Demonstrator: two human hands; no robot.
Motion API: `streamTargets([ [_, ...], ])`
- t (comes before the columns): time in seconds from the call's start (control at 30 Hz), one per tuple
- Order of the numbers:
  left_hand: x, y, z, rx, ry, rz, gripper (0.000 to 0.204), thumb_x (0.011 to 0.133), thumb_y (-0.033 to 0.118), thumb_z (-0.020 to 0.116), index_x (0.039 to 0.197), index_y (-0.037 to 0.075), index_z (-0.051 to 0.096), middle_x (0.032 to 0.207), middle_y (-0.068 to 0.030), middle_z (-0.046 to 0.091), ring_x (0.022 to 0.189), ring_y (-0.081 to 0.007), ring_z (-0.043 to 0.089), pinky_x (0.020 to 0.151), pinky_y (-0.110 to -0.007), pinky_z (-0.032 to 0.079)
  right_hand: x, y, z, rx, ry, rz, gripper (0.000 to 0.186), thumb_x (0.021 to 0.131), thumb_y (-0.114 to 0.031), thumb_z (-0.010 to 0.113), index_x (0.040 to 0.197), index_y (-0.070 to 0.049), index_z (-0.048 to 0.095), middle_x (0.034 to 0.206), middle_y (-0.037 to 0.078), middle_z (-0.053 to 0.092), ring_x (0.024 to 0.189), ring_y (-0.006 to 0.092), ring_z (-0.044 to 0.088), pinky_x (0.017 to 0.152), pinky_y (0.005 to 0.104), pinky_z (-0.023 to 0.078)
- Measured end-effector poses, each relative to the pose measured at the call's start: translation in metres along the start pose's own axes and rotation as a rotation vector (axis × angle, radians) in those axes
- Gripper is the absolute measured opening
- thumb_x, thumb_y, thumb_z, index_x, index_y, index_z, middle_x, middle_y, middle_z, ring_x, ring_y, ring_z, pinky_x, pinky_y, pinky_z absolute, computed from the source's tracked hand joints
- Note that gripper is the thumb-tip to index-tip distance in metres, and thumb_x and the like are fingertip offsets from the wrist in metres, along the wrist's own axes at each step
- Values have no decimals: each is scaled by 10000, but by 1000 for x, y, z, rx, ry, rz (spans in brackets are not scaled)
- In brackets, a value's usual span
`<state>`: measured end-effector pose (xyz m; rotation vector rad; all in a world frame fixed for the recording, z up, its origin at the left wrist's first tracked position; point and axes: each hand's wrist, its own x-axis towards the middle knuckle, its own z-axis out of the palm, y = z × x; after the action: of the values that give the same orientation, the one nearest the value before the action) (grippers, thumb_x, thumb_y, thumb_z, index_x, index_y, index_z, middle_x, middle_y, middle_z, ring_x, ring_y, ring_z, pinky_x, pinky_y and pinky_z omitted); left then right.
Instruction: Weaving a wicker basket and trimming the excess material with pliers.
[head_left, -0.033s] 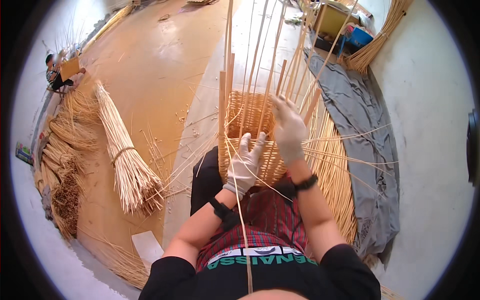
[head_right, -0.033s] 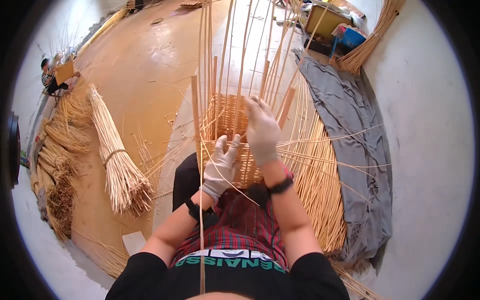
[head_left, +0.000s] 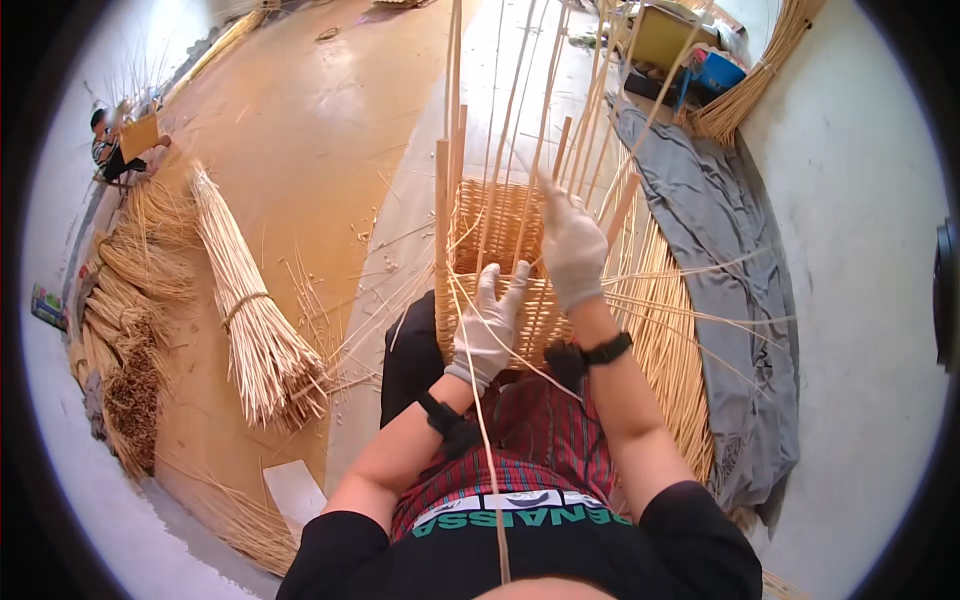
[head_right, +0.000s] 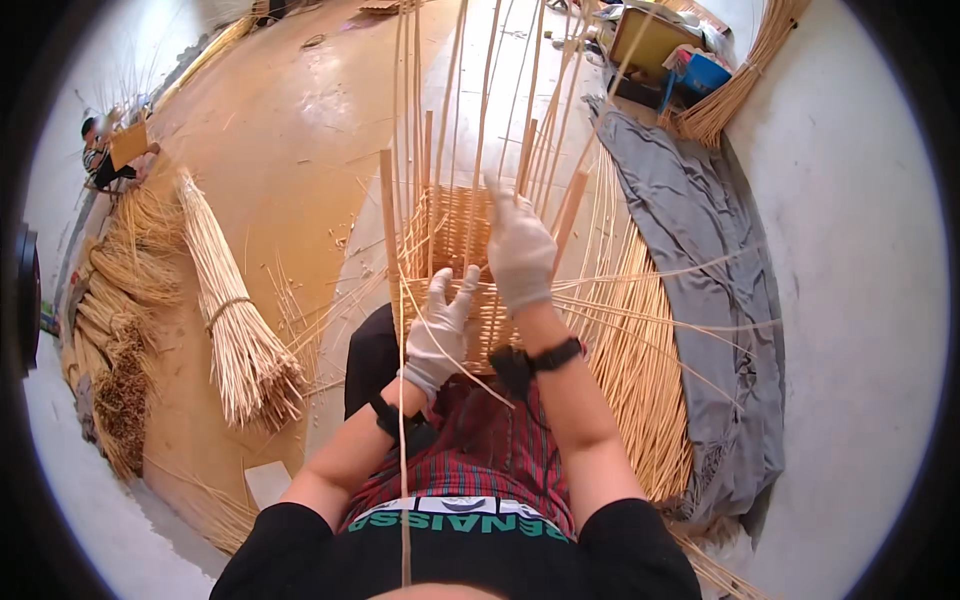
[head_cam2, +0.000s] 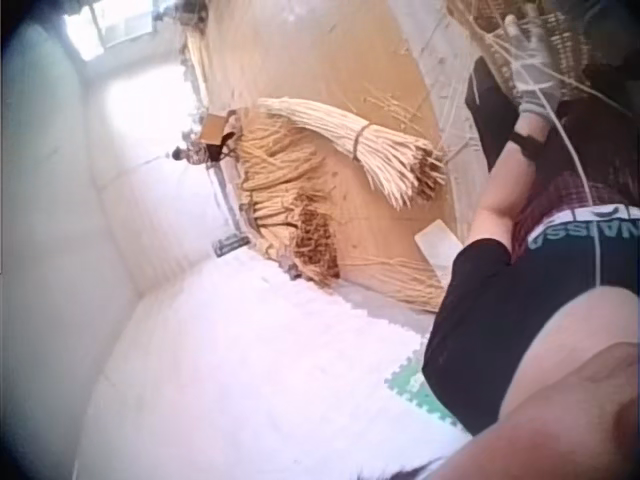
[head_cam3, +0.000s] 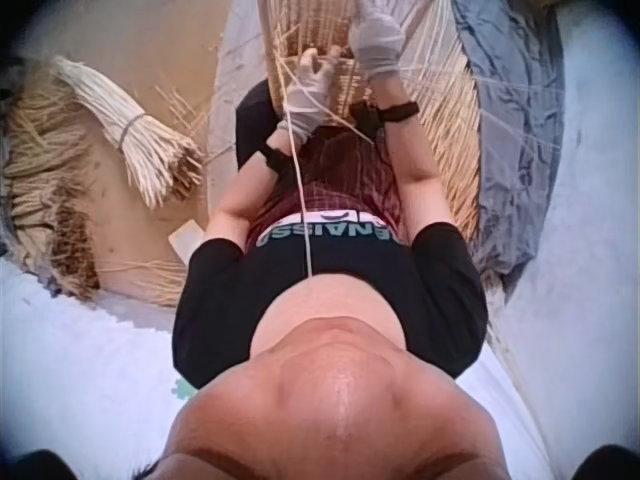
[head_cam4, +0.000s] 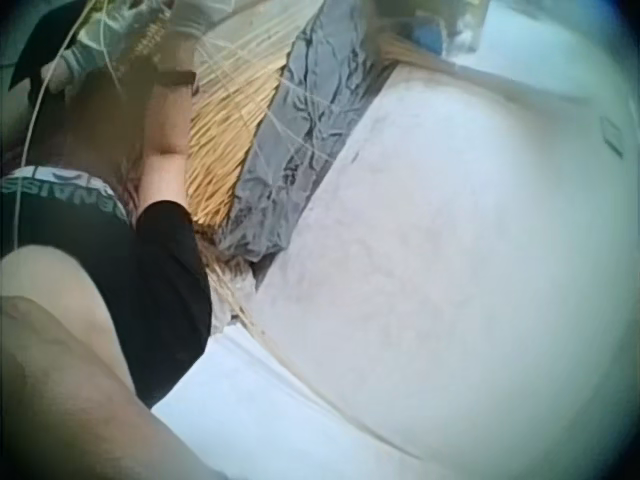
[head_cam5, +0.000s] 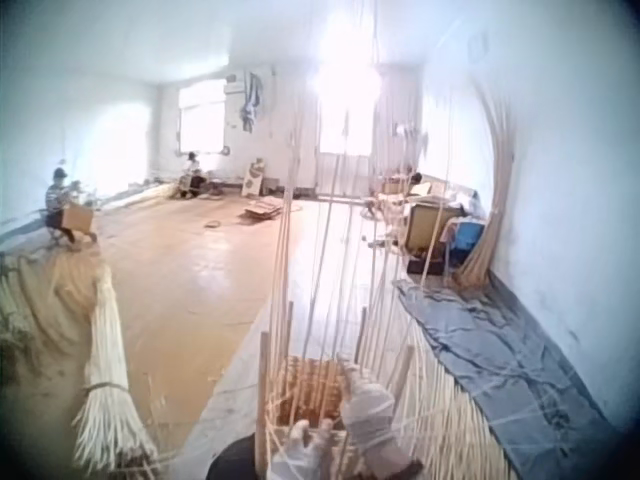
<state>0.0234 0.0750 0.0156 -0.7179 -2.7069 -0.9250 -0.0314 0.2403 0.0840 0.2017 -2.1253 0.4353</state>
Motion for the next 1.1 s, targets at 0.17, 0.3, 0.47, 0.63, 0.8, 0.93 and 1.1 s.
streamTargets([
  [0.17, 0, -9, 4, 163, 41, 34, 673, 946, 158, 645, 1568, 318, 442, 1467, -283, 431, 985, -443, 686, 862, -504, 575, -34, -6, -65, 471, -213, 634, 673, 994, -24, 563, 1618, -196, 378, 1376, 165, 663, 777, 277, 743, 630, 390, 580],
  [0.3, 6, 5, -15, 288, -144, 34, 627, 935, 111, 613, 1520, 307, 497, 1450, -258, 466, 986, -434, 688, 830, -496, 577, -105, -14, -103, 390, -339, 195, 608, 996, 14, 517, 1579, -147, 457, 1271, 151, 731, 687, 180, 692, 595, 314, 552],
  [0.47, -27, -41, -13, -264, 446, 109, 409, 912, 118, 707, 1312, 180, 652, 1153, -172, 674, 965, -312, 717, 780, -420, 575, -103, 2, -127, 427, 12, 1009, 360, 1063, -53, 546, 1409, -107, 630, 886, -3, 683, 691, 40, 566, 568, 210, 483],
  [0.63, -13, -43, -27, -218, 290, -523, 433, 942, 233, 770, 1242, -33, 607, 1133, -162, 712, 980, -235, 691, 863, -353, 554, -130, -52, -90, 586, -310, 519, 273, 1011, -129, 646, 1281, -110, 682, 828, 51, 693, 711, 151, 658, 638, 298, 544],
  [0.8, -10, -94, -18, -717, 268, -624, 538, 1000, 374, 682, 1346, -29, 595, 942, -119, 764, 751, -252, 710, 665, -391, 576, -100, -145, -41, 618, -402, 264, 313, 920, -197, 717, 1227, -143, 710, 901, 92, 714, 822, 311, 703, 777, 407, 573],
  [0.93, -38, -90, -12, -1768, 303, -199, 393, 1024, 300, 674, 1298, 22, 625, 1148, -113, 734, 877, -174, 702, 816, -345, 580, -78, -151, -26, 559, -282, -33, 313, 894, -170, 722, 1207, -154, 724, 932, 65, 729, 842, 297, 704, 766, 391, 575],
  [1.1, -38, -63, -45, -136, 262, -165, 365, 921, 190, 765, 1232, 87, 603, 1154, -146, 702, 917, -296, 710, 819, -392, 577, -106, -82, -10, 963, -55, 1075, 207, 1090, -122, 547, 1162, -25, 715, 1036, 37, 752, 881, 90, 679, 734, 208, 534],
])
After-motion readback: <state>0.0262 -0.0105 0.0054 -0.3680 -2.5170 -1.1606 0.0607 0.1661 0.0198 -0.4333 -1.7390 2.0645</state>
